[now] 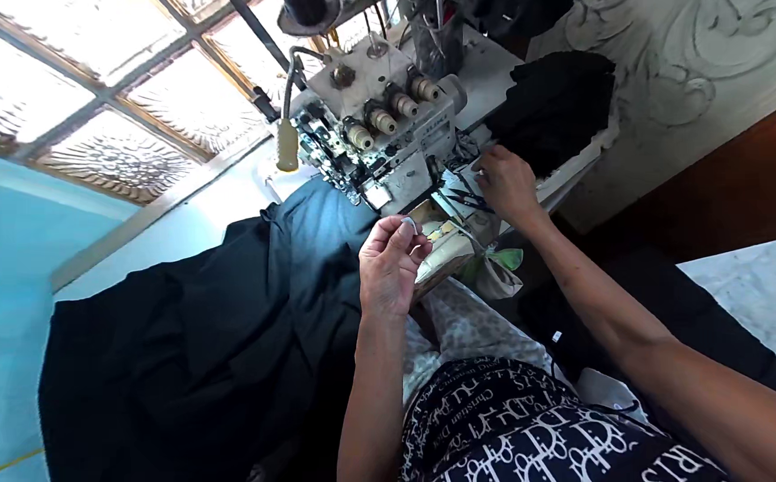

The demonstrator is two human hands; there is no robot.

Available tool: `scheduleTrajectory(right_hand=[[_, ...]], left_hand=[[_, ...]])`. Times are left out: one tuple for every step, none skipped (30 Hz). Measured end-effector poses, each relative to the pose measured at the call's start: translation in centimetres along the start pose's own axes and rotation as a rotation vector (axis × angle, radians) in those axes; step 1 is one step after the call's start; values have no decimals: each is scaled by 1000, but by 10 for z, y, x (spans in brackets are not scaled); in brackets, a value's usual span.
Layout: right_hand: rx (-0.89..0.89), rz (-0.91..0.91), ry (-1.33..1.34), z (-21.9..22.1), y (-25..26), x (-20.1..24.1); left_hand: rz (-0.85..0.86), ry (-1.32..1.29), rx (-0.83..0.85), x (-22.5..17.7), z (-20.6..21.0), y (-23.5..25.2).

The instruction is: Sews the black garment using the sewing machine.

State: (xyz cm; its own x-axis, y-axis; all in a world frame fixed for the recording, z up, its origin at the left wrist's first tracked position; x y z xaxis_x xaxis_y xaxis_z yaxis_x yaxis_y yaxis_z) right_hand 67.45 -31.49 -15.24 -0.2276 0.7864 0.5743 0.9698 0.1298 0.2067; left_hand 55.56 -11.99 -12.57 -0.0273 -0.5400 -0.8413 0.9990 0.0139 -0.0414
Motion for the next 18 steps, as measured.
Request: scheduleTrajectory(right_hand=[[-37, -44, 36, -4, -6, 10], [-80, -101, 94, -9, -13, 24], [-113, -157, 183, -15, -22, 40], [-138, -206, 300, -21, -31, 57], [-136, -239, 436, -26, -40, 73], [-101, -255, 581, -28, -48, 88], [-52, -254, 714, -28, -54, 100], [-7, -244, 813, -27, -58, 109], [25, -232, 873, -26, -60, 115], [40, -221, 905, -24, -61, 119], [49, -210, 919, -21, -61, 121], [55, -194, 919, -19, -61, 121], [59, -180, 916, -17, -61, 121], [62, -169, 914, -14, -61, 121], [64, -158, 913, -12, -61, 120], [68, -142, 916, -11, -61, 119], [73, -123, 931, -10, -60, 118], [79, -98, 962, -9, -60, 116]], left_hand=[[5, -11, -2, -1, -2, -2], [14, -19, -8, -2, -4, -3], [30, -14, -23, -3, -6, -3], [52, 9, -43, -4, -8, -4], [80, 45, -63, -7, -9, -5], [114, 95, -78, -11, -9, -6], [154, 156, -85, -15, -8, -7], [193, 219, -85, -20, -7, -8], [227, 272, -88, -24, -6, -9], [258, 313, -97, -29, -6, -11], [285, 348, -109, -32, -5, -12], [310, 377, -115, -34, -5, -14], [328, 394, -122, -35, -6, -15], [341, 409, -125, -36, -6, -16], [347, 418, -124, -36, -6, -17], [343, 419, -123, -36, -6, -17], [334, 411, -123, -35, -6, -18], [322, 399, -118, -34, -6, -18]])
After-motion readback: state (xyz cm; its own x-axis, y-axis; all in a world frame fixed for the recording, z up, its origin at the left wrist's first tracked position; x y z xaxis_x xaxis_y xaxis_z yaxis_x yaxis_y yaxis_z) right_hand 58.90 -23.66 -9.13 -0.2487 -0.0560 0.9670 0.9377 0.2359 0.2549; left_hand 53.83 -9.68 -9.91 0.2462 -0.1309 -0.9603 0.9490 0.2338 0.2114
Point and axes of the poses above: each hand's wrist, its own y-axis towards the middle knuckle, its own z-axis out of the palm, x = y × z, the point moved 10 cm from there along y, towards the middle knuckle, and after that the axes turned 1 degree about -y, right-handed, at the moved point
